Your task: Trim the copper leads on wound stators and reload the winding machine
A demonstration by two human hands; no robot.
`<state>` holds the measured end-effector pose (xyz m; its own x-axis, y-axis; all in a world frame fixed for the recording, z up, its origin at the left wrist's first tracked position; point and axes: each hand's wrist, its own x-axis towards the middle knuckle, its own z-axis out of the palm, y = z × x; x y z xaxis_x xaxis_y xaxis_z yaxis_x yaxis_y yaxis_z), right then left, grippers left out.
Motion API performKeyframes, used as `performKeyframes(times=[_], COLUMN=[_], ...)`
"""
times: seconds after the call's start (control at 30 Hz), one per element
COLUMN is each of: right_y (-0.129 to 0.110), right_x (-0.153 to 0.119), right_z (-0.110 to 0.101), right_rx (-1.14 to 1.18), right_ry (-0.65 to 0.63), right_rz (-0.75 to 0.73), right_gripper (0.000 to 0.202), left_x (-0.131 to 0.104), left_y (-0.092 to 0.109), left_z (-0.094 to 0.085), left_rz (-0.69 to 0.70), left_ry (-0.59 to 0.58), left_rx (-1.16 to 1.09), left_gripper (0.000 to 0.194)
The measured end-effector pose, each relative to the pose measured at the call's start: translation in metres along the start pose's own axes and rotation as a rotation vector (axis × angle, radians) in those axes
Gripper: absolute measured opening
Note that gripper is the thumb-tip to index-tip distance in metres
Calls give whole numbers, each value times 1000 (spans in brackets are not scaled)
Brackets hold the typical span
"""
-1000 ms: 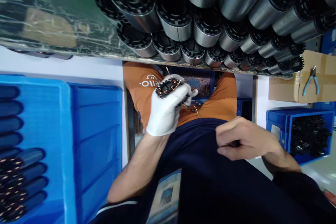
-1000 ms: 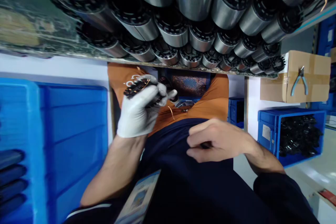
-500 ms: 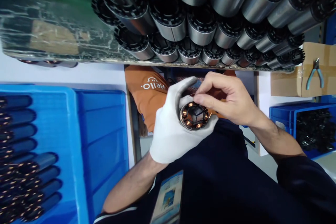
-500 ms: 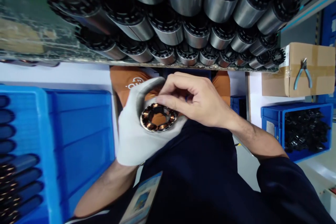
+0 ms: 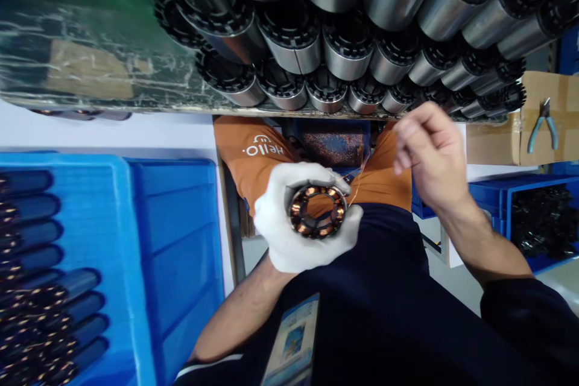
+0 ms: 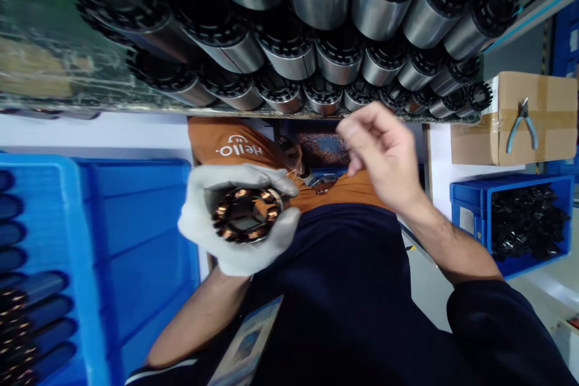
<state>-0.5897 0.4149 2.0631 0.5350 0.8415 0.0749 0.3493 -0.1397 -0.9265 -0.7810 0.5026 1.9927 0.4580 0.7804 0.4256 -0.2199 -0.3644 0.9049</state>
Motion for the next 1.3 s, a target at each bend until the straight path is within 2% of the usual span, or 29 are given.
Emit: performKeyframes(times=[0.07, 0.1, 0.2, 0.23, 0.3, 0.37, 0.47, 0.57, 0.63, 0.7, 0.77, 0.93, 0.97, 1.0, 1.07, 1.1, 1.13, 1.17, 1.2, 1.23, 1.27, 1.3], right_y=[-7, -11, -20, -20, -16, -12, -14, -19, -21, -23, -26, -45, -49, -52, -53, -50, -44, -37, -28, -18, -9, -2], right_x=[-2, -3, -5, -3, 1, 5, -1, -12, -15, -13, -7, 10, 13, 15, 16, 14, 9, 3, -4, -13, -22, -31], right_z=[-14, -19, -26, -28, -32, -36, -34, -18, -8, -3, -6, -24, -26, -29, -32, -34, -36, -38, -40, -41, -42, -41], right_rx=[-133, -238, -574, -660, -776, -839, -784, -674, -687, -704, -646, -324, -317, -336, -418, -432, -412, -342, -220, -59, 115, 275], right_ry=[29, -24, -290, -376, -511, -593, -593, -680, -790, -870, -902, -976, -1001, -1020, -1033, -1029, -1010, -977, -923, -851, -759, -674], right_rz=[-183, -319, -734, -804, -821, -718, -527, -362, -232, -127, -111, -204, -220, -236, -257, -236, -171, -58, 100, 291, 484, 647], right_gripper=[18, 14, 20, 16, 21, 25, 43, 61, 53, 30, 10, 24, 26, 28, 30, 30, 28, 26, 26, 28, 34, 42], left_x=[6, 9, 14, 14, 13, 10, 3, -3, -6, -7, -6, 10, 13, 14, 8, 1, -7, -17, -26, -33, -38, -40], left_y=[1, 2, 8, 10, 11, 9, 3, 2, 6, 11, 14, 7, 2, -3, -13, -17, -20, -23, -24, -25, -26, -26], left_z=[-5, -8, -10, -9, -9, -9, -10, -8, -8, -10, -15, -22, -20, -16, -6, -1, 1, 1, -1, -5, -9, -11], left_rz=[-18, -10, -13, -18, 0, 52, 97, 108, 125, 129, 107, 103, 21, -117, -452, -636, -802, -912, -961, -936, -830, -648], left_ry=[-70, -102, -165, -180, -186, -206, -307, -403, -434, -447, -425, -285, -309, -372, -600, -736, -870, -957, -973, -920, -783, -636], left_rx=[-47, -54, -46, -31, 83, 294, 571, 655, 636, 588, 515, 77, -57, -197, -456, -601, -756, -906, -1025, -1067, -975, -770], left_gripper=[38, 36, 36, 37, 39, 34, 24, 26, 27, 28, 32, 52, 56, 53, 29, 37, 61, 81, 90, 94, 93, 85])
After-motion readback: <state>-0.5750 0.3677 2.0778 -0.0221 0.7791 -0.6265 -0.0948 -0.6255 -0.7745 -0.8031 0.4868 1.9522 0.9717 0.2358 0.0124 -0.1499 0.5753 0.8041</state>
